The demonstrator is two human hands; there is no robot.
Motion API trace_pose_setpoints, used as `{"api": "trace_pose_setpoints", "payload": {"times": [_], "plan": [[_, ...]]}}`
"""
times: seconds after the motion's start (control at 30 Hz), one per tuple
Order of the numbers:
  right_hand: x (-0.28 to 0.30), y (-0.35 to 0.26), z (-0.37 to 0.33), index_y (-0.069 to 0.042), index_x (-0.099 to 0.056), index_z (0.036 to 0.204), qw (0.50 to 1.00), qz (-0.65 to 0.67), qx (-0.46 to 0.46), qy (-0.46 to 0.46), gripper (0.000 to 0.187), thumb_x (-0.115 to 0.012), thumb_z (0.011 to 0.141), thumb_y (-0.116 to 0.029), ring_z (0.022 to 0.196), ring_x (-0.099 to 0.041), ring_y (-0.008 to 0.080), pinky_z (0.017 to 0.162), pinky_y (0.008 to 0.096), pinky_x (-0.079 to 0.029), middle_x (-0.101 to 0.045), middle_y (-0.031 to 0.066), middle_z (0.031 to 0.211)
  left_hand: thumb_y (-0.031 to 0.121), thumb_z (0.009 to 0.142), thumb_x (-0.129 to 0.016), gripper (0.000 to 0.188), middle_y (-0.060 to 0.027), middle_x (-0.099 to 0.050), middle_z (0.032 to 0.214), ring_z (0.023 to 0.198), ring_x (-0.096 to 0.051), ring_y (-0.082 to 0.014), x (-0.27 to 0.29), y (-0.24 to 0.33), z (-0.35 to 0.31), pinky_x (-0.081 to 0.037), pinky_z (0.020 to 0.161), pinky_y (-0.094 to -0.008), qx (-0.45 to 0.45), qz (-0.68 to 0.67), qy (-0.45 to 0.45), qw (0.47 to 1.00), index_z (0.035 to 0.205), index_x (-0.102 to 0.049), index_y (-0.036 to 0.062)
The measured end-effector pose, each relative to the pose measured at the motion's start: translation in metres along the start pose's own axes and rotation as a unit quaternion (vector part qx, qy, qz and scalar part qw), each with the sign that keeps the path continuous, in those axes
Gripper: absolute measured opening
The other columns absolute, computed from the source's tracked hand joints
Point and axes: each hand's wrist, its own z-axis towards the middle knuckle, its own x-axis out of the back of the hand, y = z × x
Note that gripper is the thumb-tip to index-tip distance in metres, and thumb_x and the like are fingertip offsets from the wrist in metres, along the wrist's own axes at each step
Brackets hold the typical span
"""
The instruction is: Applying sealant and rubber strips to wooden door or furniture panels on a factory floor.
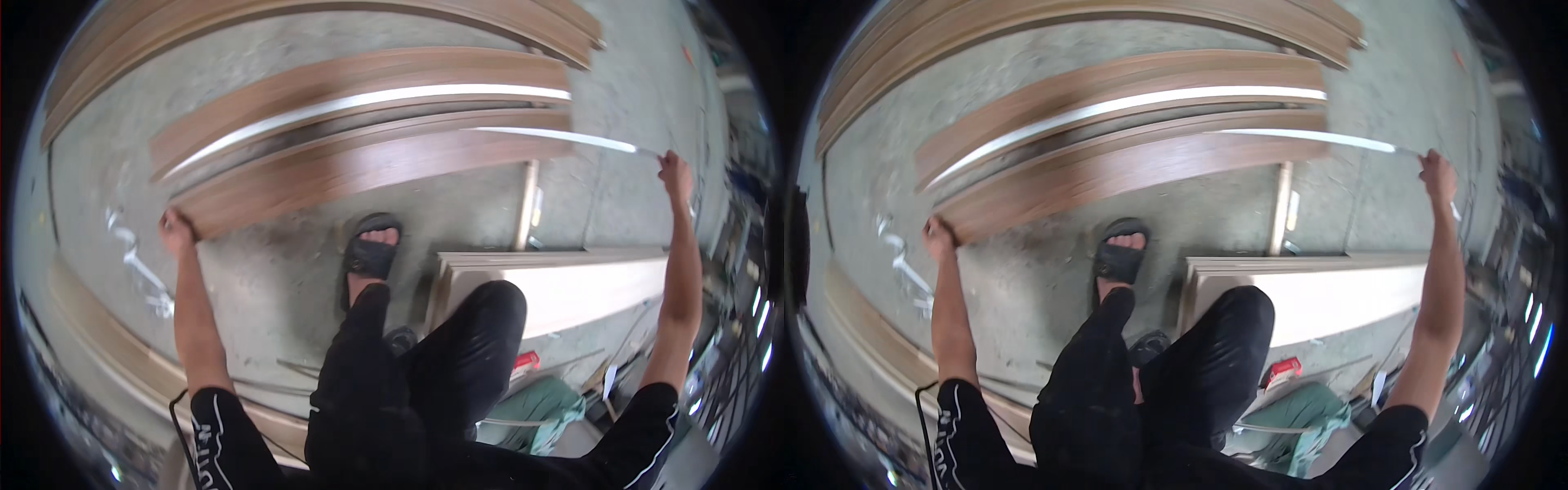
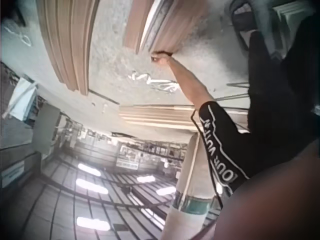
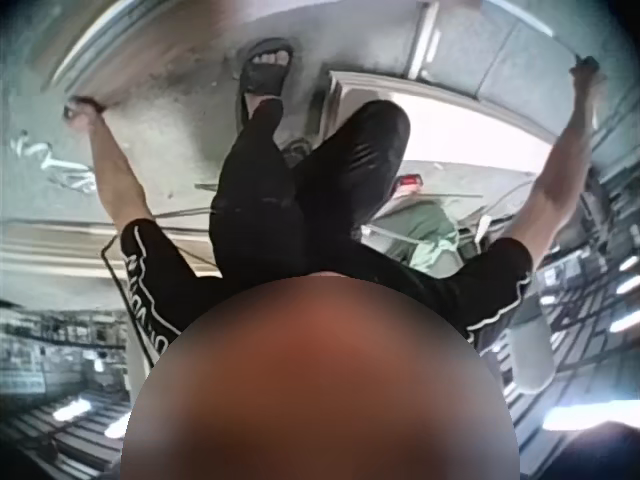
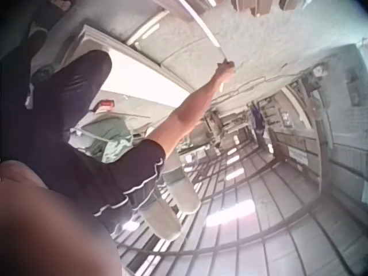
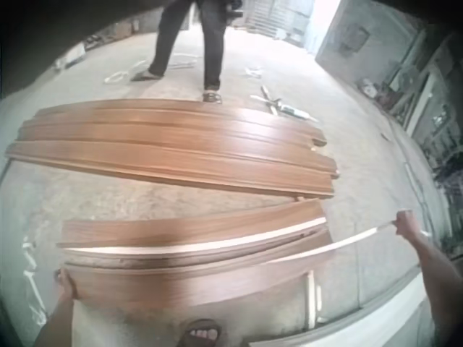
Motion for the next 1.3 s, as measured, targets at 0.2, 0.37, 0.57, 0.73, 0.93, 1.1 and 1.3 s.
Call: {"api": "trace_pose_setpoints", "payload": {"times": [0.2, 0.37, 0.57, 0.73, 0.93, 1.1, 1.3], "plan": [[0.065, 0.165, -0.048, -0.016, -0.059, 0.108, 0.946, -0.078, -0.315, 0.002, 0.034, -0.059, 0.079, -0.035, 0.104, -0.056, 0.0362, 0.085, 0.046, -0.046, -0.062, 0.0141, 0.109, 0.051, 0.084, -0.056, 0.061, -0.0181, -0.06, 0.11, 0.098, -0.058, -0.0271, 0.032, -0.001, 0.007, -0.046, 0.083, -0.036, -0.018, -0.038, 0.011, 0.999, 0.113, -0.053, -0.0028], [0.087, 0.313, -0.099, -0.013, -0.059, 0.115, 0.888, -0.075, -0.451, 0.045, 0.05, -0.058, 0.075, -0.042, 0.11, -0.053, 0.036, 0.091, 0.0457, -0.042, -0.056, 0.0175, 0.119, 0.056, 0.081, -0.056, 0.065, -0.0202, -0.058, 0.107, 0.096, -0.056, -0.03, 0.021, 0.005, 0.0, -0.043, 0.085, -0.0369, -0.001, -0.101, -0.024, 0.995, 0.111, -0.054, -0.0021], [0.13, 0.384, -0.213, -0.006, -0.059, 0.112, 0.876, -0.082, -0.474, 0.021, 0.05, -0.058, 0.077, -0.042, 0.111, -0.052, 0.0397, 0.089, 0.0462, -0.043, -0.056, 0.0208, 0.117, 0.051, 0.083, -0.057, 0.061, -0.02, -0.057, 0.105, 0.097, -0.054, -0.0288, 0.026, 0.003, 0.011, -0.042, 0.086, -0.0366, -0.02, -0.109, -0.017, 0.994, 0.111, -0.053, -0.0034], [0.149, 0.395, -0.345, -0.005, -0.06, 0.11, 0.876, -0.083, -0.475, 0.006, 0.048, -0.058, 0.077, -0.041, 0.11, -0.052, 0.0398, 0.088, 0.0462, -0.044, -0.057, 0.0207, 0.115, 0.05, 0.083, -0.057, 0.06, -0.0212, -0.057, 0.107, 0.098, -0.054, -0.03, 0.03, -0.002, 0.022, -0.041, 0.087, -0.0367, -0.001, -0.054, -0.005, 0.999, 0.11, -0.055, -0.0034], [0.148, 0.418, -0.507, -0.004, -0.06, 0.107, 0.874, -0.083, -0.479, -0.024, 0.046, -0.057, 0.078, -0.039, 0.108, -0.053, 0.04, 0.087, 0.0462, -0.044, -0.058, 0.0206, 0.113, 0.052, 0.081, -0.059, 0.06, -0.02, -0.058, 0.104, 0.096, -0.055, -0.0297, 0.028, -0.008, 0.026, -0.042, 0.085, -0.0368, -0.012, -0.062, 0.002, 0.998, 0.108, -0.056, -0.0014], [0.157, 0.438, -0.592, -0.004, -0.061, 0.105, 0.874, -0.096, -0.474, -0.042, 0.044, -0.057, 0.078, -0.038, 0.106, -0.054, 0.0401, 0.086, 0.0461, -0.045, -0.059, 0.0205, 0.112, 0.053, 0.08, -0.059, 0.058, -0.0184, -0.06, 0.099, 0.091, -0.056, -0.0283, 0.022, 0.0, 0.012, -0.042, 0.083, -0.0366, -0.002, -0.086, -0.018, 0.996, 0.106, -0.056, 0.0007], [0.15, 0.457, -0.642, -0.003, -0.061, 0.103, 0.877, -0.11, -0.464, -0.061, 0.042, -0.057, 0.079, -0.037, 0.105, -0.055, 0.0402, 0.085, 0.0461, -0.045, -0.059, 0.0204, 0.11, 0.054, 0.081, -0.058, 0.059, -0.0179, -0.06, 0.099, 0.092, -0.055, -0.0276, 0.028, 0.004, 0.011, -0.042, 0.083, -0.0363, 0.018, -0.098, -0.012, 0.995, 0.108, -0.054, 0.0019]]}}
